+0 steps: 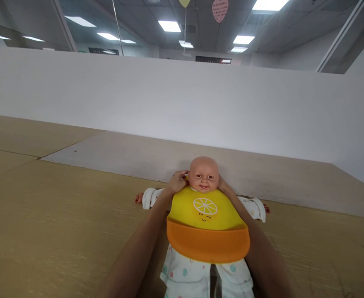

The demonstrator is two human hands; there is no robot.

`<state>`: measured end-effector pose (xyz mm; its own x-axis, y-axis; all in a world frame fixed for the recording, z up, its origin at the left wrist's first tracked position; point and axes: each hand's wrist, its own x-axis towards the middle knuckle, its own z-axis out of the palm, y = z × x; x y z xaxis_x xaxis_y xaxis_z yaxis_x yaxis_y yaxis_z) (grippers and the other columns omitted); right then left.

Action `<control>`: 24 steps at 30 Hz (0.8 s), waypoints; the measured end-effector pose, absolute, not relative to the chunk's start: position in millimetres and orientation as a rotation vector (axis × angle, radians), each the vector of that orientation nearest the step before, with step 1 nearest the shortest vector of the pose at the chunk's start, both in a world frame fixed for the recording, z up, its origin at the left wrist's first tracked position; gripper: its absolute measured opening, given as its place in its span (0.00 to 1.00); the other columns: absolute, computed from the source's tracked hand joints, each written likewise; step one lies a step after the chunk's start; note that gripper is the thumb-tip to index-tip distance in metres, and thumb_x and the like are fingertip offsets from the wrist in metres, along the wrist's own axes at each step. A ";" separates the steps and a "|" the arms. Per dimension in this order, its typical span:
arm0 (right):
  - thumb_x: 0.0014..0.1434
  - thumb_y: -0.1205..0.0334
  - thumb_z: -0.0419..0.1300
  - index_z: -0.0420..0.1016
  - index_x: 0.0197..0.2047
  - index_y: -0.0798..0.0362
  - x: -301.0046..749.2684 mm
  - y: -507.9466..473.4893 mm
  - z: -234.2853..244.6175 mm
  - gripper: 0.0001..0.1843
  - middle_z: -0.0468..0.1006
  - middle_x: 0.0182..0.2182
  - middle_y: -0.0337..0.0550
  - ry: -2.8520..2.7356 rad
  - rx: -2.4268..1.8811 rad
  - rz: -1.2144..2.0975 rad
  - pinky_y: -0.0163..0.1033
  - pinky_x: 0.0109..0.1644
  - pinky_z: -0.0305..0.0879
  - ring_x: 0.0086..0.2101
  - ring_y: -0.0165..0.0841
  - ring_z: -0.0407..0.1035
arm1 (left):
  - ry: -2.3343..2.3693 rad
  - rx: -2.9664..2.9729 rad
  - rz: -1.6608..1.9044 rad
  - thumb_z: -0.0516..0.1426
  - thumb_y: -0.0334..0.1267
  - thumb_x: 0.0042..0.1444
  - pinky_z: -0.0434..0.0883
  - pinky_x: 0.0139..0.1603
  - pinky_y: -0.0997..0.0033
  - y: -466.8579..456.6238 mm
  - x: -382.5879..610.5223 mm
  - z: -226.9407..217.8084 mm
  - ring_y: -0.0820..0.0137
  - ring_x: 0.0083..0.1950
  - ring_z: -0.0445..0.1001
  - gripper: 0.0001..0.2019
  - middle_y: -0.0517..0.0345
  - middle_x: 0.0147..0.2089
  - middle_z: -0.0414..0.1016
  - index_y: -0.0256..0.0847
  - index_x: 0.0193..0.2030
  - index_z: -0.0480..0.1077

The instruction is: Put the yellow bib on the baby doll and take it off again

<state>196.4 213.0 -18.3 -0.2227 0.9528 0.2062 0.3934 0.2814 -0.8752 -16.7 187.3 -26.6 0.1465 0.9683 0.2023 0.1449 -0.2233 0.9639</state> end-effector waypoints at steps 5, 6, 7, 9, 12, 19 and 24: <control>0.46 0.61 0.60 0.76 0.29 0.60 199.6 208.6 -9.9 0.10 0.80 0.37 0.52 -1.791 -1.194 0.894 0.40 0.40 0.69 0.39 0.40 0.69 | 1.301 1.767 1.097 0.52 0.25 0.40 0.70 0.41 0.69 192.9 -18.4 -33.2 0.63 0.40 0.75 0.22 0.49 0.42 0.81 0.34 0.43 0.77; 0.46 0.61 0.59 0.77 0.30 0.61 199.8 207.2 -8.4 0.11 0.80 0.38 0.51 -1.795 -1.194 0.873 0.40 0.39 0.69 0.39 0.41 0.70 | 1.326 1.790 1.081 0.51 0.24 0.40 0.70 0.42 0.69 193.0 -18.4 -33.7 0.63 0.41 0.76 0.23 0.48 0.43 0.81 0.32 0.44 0.76; 0.46 0.61 0.58 0.77 0.31 0.61 199.7 206.4 -7.0 0.12 0.80 0.38 0.52 -1.813 -1.208 0.851 0.39 0.39 0.69 0.39 0.41 0.70 | 1.341 1.805 1.074 0.51 0.24 0.40 0.70 0.42 0.68 192.9 -18.2 -34.0 0.62 0.42 0.76 0.23 0.46 0.44 0.80 0.31 0.44 0.76; 0.48 0.62 0.57 0.79 0.35 0.62 198.8 207.2 -4.7 0.14 0.80 0.40 0.52 -1.907 -1.309 0.783 0.37 0.38 0.68 0.40 0.40 0.71 | 1.347 1.816 1.070 0.50 0.23 0.41 0.71 0.43 0.68 192.2 -17.6 -34.1 0.63 0.42 0.76 0.23 0.45 0.45 0.80 0.30 0.45 0.75; 0.50 0.65 0.58 0.80 0.39 0.62 197.3 213.1 -2.9 0.15 0.80 0.41 0.53 -2.055 -1.523 0.669 0.35 0.39 0.67 0.41 0.41 0.73 | 1.349 1.797 1.066 0.50 0.22 0.41 0.71 0.43 0.69 190.8 -16.4 -33.3 0.64 0.41 0.77 0.24 0.46 0.44 0.80 0.31 0.45 0.75; 0.46 0.66 0.62 0.81 0.38 0.64 199.0 219.1 0.5 0.15 0.79 0.38 0.64 -2.107 -1.685 0.516 0.39 0.39 0.65 0.40 0.48 0.74 | 1.368 1.756 1.083 0.52 0.21 0.40 0.72 0.44 0.70 188.6 -14.9 -34.3 0.64 0.44 0.77 0.25 0.44 0.48 0.79 0.29 0.49 0.73; 0.46 0.69 0.59 0.81 0.36 0.60 205.5 217.5 3.5 0.13 0.81 0.38 0.51 -2.185 -1.558 0.641 0.34 0.36 0.65 0.39 0.41 0.74 | 1.382 1.737 1.091 0.52 0.22 0.40 0.72 0.42 0.70 190.6 -15.4 -36.8 0.64 0.42 0.77 0.25 0.45 0.45 0.80 0.30 0.49 0.73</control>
<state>205.5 217.5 3.5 -0.3129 0.9488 0.0426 0.7757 0.2811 -0.5650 -15.4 190.6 -36.8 0.0954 0.9736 0.2072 0.4272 -0.2281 0.8749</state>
